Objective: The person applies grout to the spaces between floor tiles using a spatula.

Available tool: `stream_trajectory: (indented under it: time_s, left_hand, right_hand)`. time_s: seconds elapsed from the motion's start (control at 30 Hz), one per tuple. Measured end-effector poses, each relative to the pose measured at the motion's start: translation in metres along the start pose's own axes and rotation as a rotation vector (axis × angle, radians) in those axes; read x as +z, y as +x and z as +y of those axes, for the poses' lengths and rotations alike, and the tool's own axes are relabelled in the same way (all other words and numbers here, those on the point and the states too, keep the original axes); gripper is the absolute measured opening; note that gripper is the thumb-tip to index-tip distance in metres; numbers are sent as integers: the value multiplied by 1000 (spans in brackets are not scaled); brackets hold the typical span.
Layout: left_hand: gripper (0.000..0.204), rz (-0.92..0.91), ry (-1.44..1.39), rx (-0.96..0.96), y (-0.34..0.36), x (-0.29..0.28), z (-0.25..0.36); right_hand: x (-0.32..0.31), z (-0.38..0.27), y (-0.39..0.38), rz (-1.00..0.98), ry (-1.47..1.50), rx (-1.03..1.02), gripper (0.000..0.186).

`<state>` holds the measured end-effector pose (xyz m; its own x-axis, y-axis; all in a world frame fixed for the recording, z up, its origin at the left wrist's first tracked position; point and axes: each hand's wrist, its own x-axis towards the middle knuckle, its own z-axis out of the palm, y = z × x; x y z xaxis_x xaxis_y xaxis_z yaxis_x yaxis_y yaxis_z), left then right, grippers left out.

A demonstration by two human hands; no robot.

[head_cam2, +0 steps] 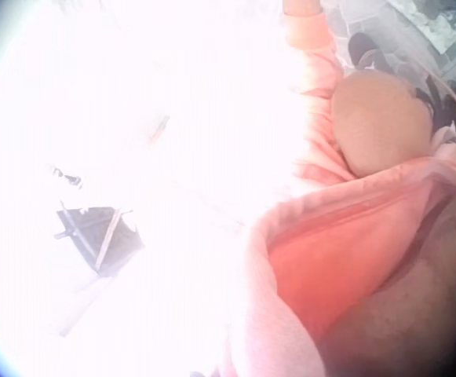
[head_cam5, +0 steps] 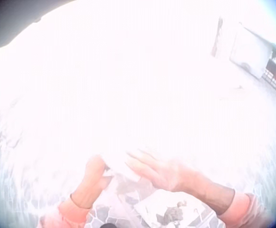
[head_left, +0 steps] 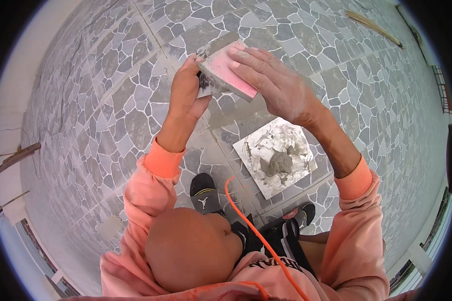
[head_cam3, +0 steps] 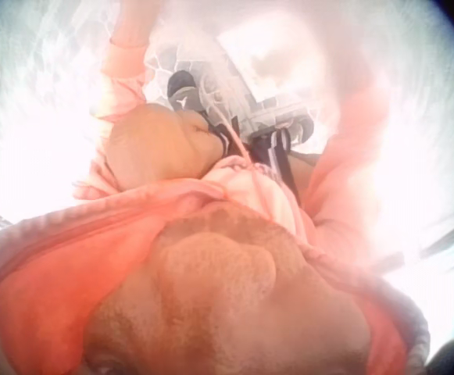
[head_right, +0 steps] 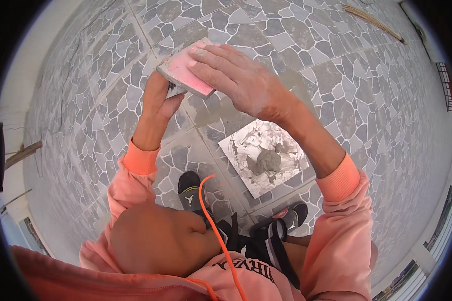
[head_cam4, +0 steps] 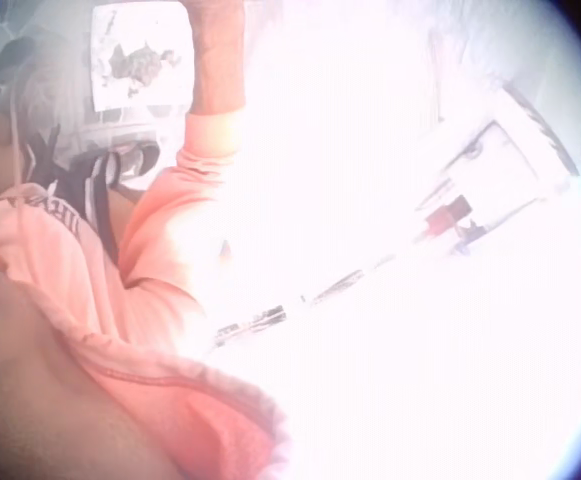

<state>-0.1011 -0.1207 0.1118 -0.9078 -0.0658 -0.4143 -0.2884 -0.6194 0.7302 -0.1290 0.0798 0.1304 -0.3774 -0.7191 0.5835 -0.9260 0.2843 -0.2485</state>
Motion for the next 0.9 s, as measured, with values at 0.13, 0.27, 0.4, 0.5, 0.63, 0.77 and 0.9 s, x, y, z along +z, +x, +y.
stream_trajectory:
  time_s: [0.13, 0.27, 0.4, 0.5, 0.63, 0.77, 0.9]
  left_hand:
    - [26, -48, 13, 13, 4, 58, 22]
    - [26, -122, 98, 27, -1, 126, 48]
    - [25, -162, 168, -33, -32, 195, 77]
    - [30, -175, 190, -30, -73, 238, 118]
    - [37, -121, 180, -20, -143, 308, 181]
    - [38, -93, 210, 27, -214, 374, 245]
    - [51, -71, 319, 27, -277, 413, 299]
  right_hand:
    - [-55, 32, 1, -2, -71, -37, 60]
    - [-129, 46, -2, 36, -80, -4, 59]
    - [-216, 26, -2, 5, -89, 82, 56]
    - [-288, -5, 13, -30, -114, 161, 62]
    - [-399, -49, 32, -129, -134, 273, 58]
    - [-507, -127, 69, -31, 377, 1134, 42]
    - [-562, -179, 110, 456, 791, 1313, 35]
